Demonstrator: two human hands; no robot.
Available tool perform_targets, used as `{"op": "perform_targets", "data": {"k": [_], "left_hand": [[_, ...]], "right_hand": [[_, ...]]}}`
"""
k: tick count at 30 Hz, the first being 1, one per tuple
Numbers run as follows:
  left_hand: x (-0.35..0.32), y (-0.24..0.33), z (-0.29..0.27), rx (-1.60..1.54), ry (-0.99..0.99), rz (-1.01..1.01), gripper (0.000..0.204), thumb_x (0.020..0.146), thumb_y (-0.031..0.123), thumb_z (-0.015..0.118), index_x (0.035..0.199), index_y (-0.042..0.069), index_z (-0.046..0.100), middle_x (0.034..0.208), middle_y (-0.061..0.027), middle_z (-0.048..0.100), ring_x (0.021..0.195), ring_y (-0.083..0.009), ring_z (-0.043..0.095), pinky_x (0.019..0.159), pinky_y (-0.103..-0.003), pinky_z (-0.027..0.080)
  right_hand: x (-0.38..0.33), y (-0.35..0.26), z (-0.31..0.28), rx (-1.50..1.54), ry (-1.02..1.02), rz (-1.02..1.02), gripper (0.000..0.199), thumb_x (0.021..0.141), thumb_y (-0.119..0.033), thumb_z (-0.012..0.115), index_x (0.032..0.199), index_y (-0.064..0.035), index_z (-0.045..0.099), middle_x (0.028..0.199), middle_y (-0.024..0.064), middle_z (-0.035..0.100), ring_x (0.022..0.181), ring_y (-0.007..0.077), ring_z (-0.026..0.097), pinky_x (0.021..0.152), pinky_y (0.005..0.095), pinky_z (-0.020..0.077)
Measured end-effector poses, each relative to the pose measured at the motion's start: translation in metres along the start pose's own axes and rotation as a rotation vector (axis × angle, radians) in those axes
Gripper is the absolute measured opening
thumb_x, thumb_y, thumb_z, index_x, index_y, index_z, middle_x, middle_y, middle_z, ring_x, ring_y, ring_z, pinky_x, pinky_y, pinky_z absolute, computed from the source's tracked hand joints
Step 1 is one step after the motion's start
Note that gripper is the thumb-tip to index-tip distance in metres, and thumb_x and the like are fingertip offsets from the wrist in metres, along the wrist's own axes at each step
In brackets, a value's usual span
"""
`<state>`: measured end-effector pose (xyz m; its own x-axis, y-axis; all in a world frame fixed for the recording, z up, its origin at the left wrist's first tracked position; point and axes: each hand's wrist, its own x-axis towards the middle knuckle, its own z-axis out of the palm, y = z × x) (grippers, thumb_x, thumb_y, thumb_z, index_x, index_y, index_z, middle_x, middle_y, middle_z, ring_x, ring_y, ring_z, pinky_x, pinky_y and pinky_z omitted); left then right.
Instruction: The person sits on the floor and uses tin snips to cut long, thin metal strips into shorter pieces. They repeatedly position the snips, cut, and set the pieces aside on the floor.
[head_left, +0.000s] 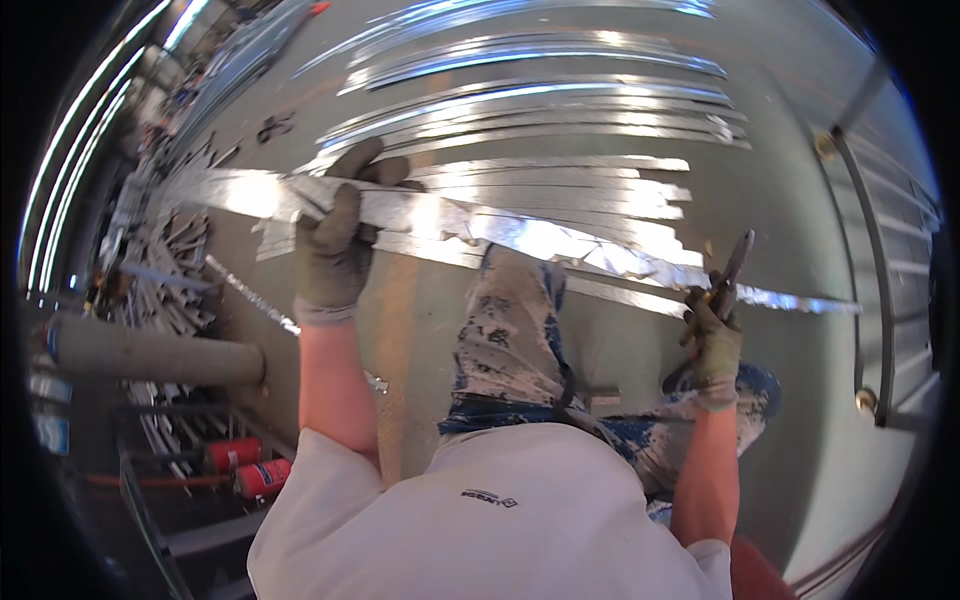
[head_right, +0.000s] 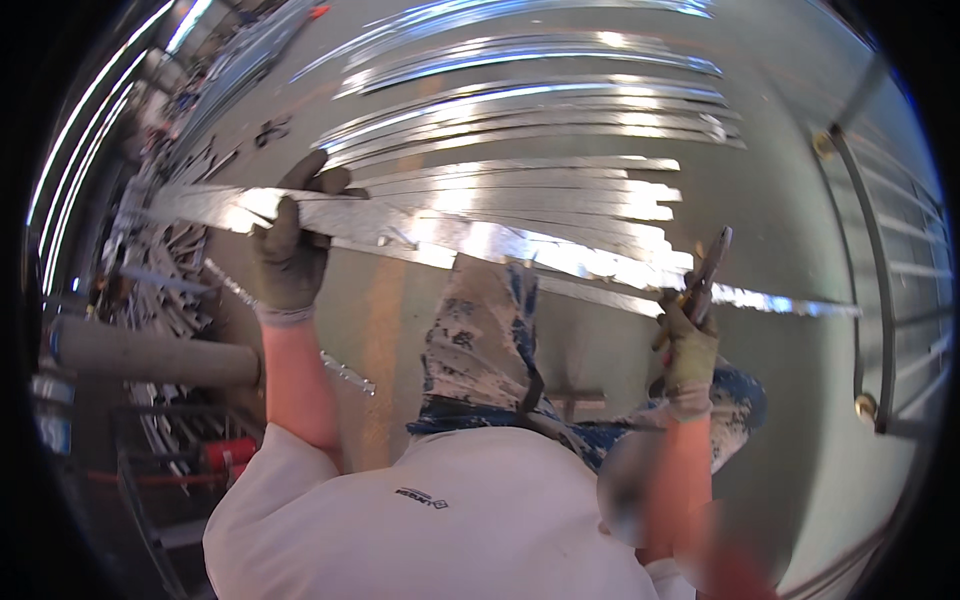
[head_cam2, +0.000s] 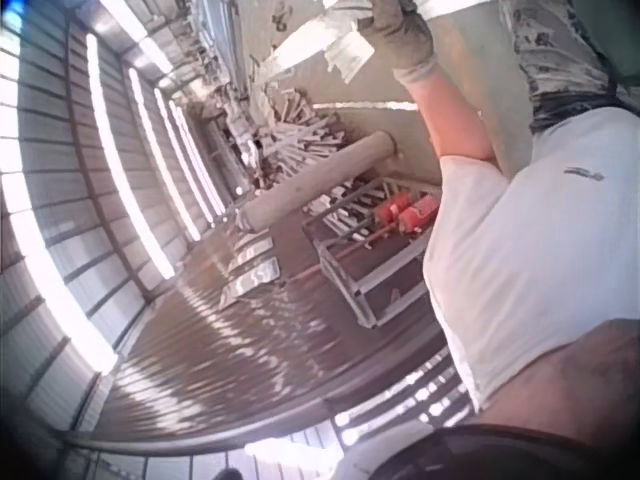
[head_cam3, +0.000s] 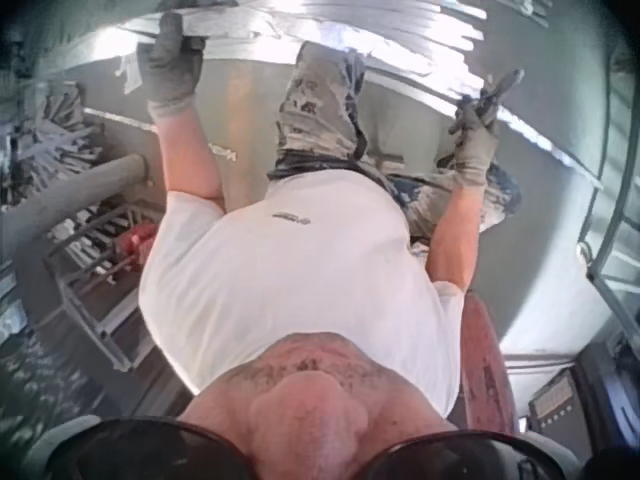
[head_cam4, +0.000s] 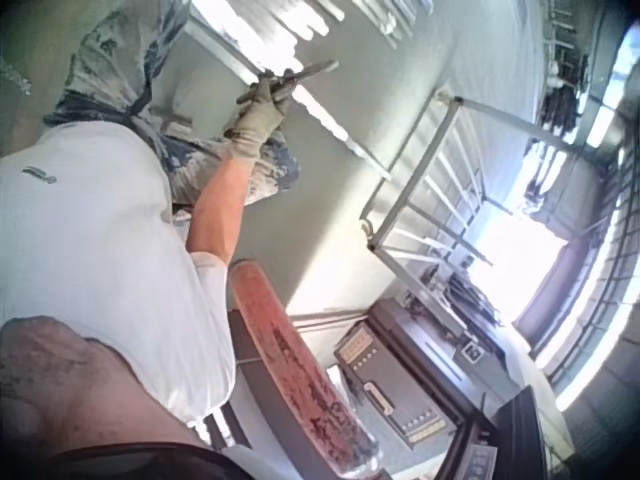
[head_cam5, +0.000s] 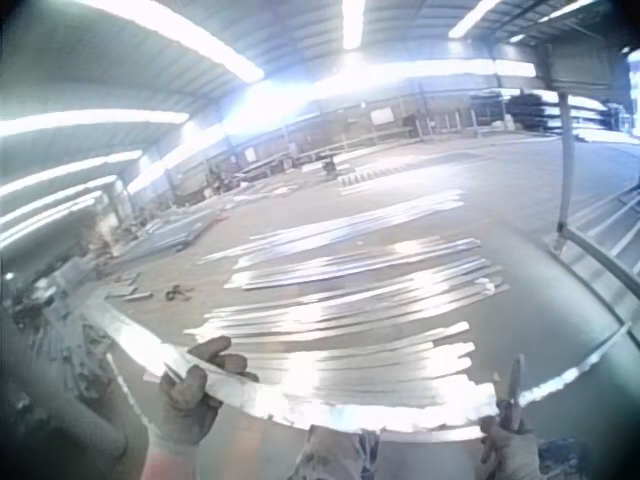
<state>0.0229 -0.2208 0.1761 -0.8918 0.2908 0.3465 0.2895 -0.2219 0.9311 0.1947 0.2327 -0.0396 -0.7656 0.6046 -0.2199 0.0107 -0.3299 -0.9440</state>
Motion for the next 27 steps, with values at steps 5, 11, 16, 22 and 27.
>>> {"op": "perform_targets", "data": {"k": [5, 11, 16, 22, 27], "left_hand": [[0.005, 0.004, -0.016, -0.038, 0.089, 0.002, 0.072, 0.117, 0.048, 0.065, 0.168, -0.002, 0.051, 0.147, -0.0185, 0.077, 0.126, -0.0347, 0.079, 0.104, -0.041, 0.061], [0.027, 0.015, -0.034, -0.022, 0.163, 0.102, 0.068, 0.118, 0.051, 0.062, 0.161, -0.002, 0.057, 0.146, -0.02, 0.077, 0.124, -0.0397, 0.078, 0.112, -0.051, 0.061], [0.047, 0.029, -0.044, -0.124, 0.146, 0.172, 0.057, 0.121, 0.041, 0.06, 0.158, -0.003, 0.06, 0.137, -0.0188, 0.08, 0.116, -0.0369, 0.081, 0.106, -0.051, 0.065], [0.051, 0.027, -0.053, -0.077, 0.19, 0.132, 0.056, 0.122, 0.039, 0.057, 0.159, -0.004, 0.059, 0.14, -0.0183, 0.079, 0.119, -0.0398, 0.079, 0.11, -0.053, 0.063], [0.043, 0.013, -0.042, -0.143, 0.125, 0.188, 0.044, 0.123, 0.027, 0.057, 0.156, -0.003, 0.062, 0.132, -0.0191, 0.082, 0.112, -0.0335, 0.083, 0.095, -0.046, 0.071]], "right_hand": [[0.004, -0.01, 0.019, -0.157, -0.159, 0.02, 0.048, 0.104, -0.009, 0.083, 0.151, -0.0063, 0.072, 0.1, 0.0015, 0.077, 0.059, 0.0086, 0.056, 0.057, 0.0285, 0.0474], [0.009, -0.046, 0.048, -0.372, -0.274, -0.075, 0.028, 0.106, -0.016, 0.083, 0.131, -0.0051, 0.078, 0.083, -0.0051, 0.064, 0.055, 0.004, 0.047, 0.049, 0.0276, 0.0365], [0.038, -0.069, 0.066, -0.653, -0.361, -0.26, 0.034, 0.108, -0.014, 0.077, 0.14, -0.0032, 0.076, 0.095, 0.0039, 0.076, 0.082, 0.0115, 0.065, 0.077, 0.0319, 0.0556], [0.045, -0.094, 0.103, -0.749, -0.45, -0.427, 0.044, 0.106, -0.009, 0.073, 0.149, -0.0046, 0.073, 0.097, 0.0056, 0.075, 0.083, 0.0139, 0.065, 0.082, 0.0329, 0.0578], [0.074, -0.108, 0.128, -0.711, -0.719, -0.117, 0.037, 0.098, -0.008, 0.081, 0.135, -0.0052, 0.078, 0.09, -0.0007, 0.068, 0.077, 0.0097, 0.058, 0.072, 0.0308, 0.0516]]}}
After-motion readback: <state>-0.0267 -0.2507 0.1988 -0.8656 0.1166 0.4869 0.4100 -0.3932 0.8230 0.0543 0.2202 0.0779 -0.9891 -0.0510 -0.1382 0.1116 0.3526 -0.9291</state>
